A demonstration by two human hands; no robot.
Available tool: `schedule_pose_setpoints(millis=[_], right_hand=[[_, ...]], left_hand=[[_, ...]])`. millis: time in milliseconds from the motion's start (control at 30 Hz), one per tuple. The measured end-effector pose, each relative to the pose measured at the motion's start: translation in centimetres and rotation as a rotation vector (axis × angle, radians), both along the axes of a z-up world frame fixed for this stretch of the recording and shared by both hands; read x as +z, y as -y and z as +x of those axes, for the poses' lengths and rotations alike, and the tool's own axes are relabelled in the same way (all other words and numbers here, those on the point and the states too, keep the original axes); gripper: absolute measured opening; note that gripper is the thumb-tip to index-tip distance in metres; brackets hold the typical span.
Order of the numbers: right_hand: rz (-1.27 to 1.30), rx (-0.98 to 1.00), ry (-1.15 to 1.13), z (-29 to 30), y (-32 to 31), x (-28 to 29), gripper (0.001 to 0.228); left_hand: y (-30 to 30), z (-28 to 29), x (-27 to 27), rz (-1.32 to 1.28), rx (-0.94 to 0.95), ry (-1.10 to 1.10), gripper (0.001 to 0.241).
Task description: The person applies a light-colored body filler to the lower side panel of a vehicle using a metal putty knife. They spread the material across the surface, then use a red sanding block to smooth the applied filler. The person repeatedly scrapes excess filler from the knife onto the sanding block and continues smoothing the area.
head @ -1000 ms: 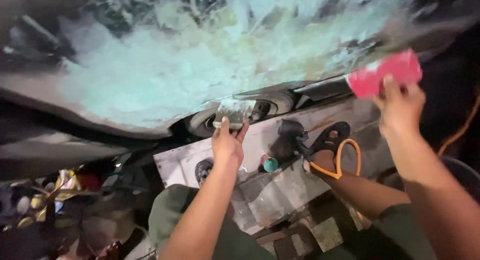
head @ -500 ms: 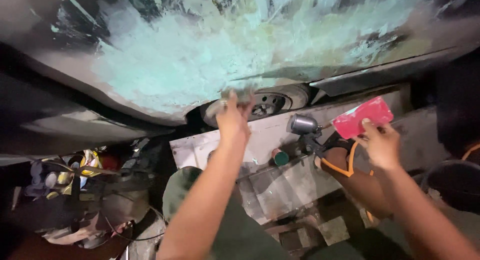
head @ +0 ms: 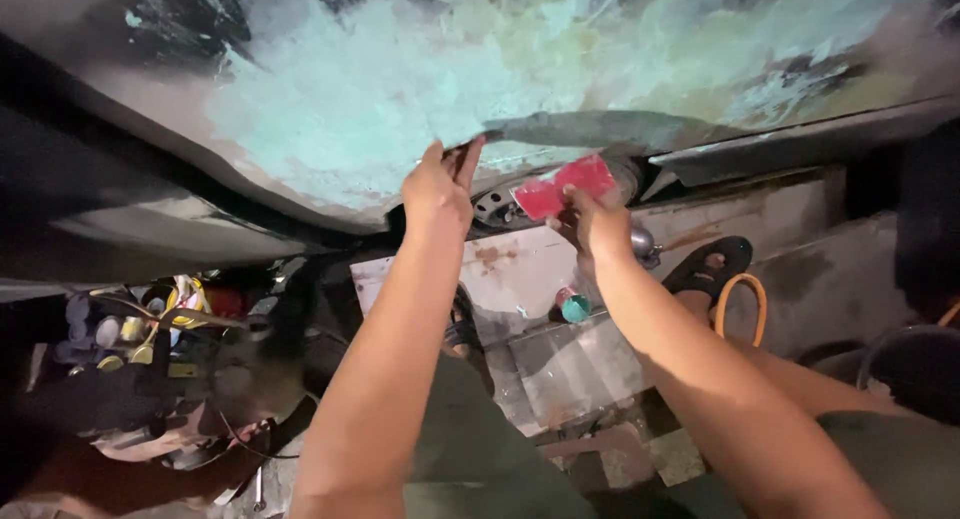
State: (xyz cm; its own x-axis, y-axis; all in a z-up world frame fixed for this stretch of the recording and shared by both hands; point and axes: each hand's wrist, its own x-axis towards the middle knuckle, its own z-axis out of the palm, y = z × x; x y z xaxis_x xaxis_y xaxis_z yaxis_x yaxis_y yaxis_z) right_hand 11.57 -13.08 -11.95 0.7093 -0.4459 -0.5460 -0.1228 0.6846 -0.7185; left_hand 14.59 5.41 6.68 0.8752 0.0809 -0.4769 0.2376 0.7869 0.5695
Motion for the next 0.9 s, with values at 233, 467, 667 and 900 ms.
schedule_pose_setpoints(millis=[233,467,667,900], right_hand=[[-0.095,0.049,-0.049,0.8,-3.5,5.7,0.047],[0.246,-0.098,0.030,2.3,-5.4,16.8,0.043],[-0.253,-0.043,0.196,-2.0,-4.6,23.5,0.015],[-0.059,0.007,0.011,-0.1,-4.9,8.1,0.047]], left_hand=[[-3.3,-6.9,1.7,0.037,0.017,0.029,0.060],[-5.0,-8.7,-8.1,0.011,0.127,-0.098,0.040],[-5.6,-8.8,-5.0,0.089,0.076,-0.222,0.031],[-4.6,-7.8,-8.9,-0.001,0.118,-0.114,0.027]])
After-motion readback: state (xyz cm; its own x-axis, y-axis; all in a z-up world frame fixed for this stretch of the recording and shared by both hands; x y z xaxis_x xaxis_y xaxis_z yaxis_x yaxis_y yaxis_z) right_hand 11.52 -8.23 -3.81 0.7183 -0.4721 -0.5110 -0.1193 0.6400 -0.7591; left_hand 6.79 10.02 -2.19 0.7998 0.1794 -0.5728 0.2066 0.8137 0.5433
